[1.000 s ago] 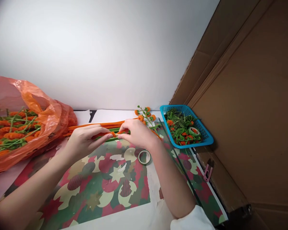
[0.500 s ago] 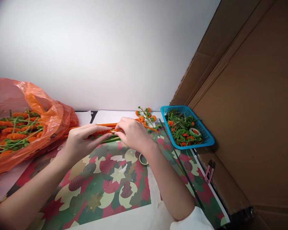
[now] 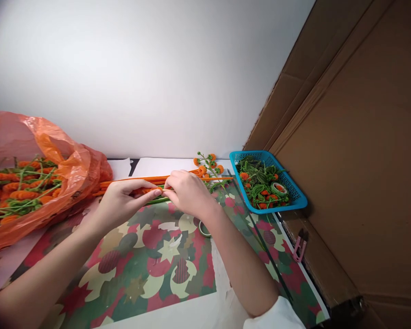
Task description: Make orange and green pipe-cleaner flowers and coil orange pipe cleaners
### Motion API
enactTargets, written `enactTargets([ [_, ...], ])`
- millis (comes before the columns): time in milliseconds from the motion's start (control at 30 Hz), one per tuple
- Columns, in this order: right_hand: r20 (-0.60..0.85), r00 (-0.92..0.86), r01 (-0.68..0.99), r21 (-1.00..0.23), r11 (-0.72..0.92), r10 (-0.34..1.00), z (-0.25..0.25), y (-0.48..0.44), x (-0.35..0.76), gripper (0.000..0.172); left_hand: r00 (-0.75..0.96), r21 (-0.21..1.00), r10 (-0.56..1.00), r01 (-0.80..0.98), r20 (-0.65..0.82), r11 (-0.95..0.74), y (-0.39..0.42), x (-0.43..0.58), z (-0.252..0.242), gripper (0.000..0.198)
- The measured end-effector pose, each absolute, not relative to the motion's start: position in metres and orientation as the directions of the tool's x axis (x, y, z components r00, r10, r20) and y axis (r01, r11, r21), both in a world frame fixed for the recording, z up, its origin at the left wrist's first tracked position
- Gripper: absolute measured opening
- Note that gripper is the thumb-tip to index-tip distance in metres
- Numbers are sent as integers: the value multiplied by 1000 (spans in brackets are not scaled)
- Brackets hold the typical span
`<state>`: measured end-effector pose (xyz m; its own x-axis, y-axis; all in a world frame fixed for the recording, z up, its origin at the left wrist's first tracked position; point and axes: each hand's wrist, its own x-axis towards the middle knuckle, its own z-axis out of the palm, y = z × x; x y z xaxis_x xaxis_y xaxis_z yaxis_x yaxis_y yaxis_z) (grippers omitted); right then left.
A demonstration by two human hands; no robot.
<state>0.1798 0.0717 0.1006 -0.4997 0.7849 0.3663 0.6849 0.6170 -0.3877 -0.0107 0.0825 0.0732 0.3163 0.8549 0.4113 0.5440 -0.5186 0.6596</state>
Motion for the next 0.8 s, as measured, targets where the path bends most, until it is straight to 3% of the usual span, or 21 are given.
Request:
enactTargets([
  [100,362,-522,716,-307,627,773,100,71,178,16,305,795,920,479,245,-371,84,-10,72,34],
  [233,364,-544,751,-189,632,756,97,72,173,16,295,854,939,428,177,-296,87,-10,73,34],
  [300,370,-546,737,-214,641,752,97,73,173,17,291,853,940,430,179,-295,88,-12,74,34],
  [367,362,-520,700,-339,629,774,100,73,177,15,296,830,930,445,219,-337,87,-13,75,32],
  [467,219,-479,645,-569,510,850,108,71,188,16,360,721,863,483,354,-497,84,-13,78,27],
  [533,90,-477,655,-627,422,875,113,69,194,19,428,601,784,505,450,-620,82,-11,79,25],
  [667,74,-430,735,-550,397,900,113,65,192,25,523,340,620,535,585,-773,79,-7,74,26],
  [800,164,-365,809,-432,399,916,106,59,175,23,534,168,557,608,636,-776,79,-5,68,28],
])
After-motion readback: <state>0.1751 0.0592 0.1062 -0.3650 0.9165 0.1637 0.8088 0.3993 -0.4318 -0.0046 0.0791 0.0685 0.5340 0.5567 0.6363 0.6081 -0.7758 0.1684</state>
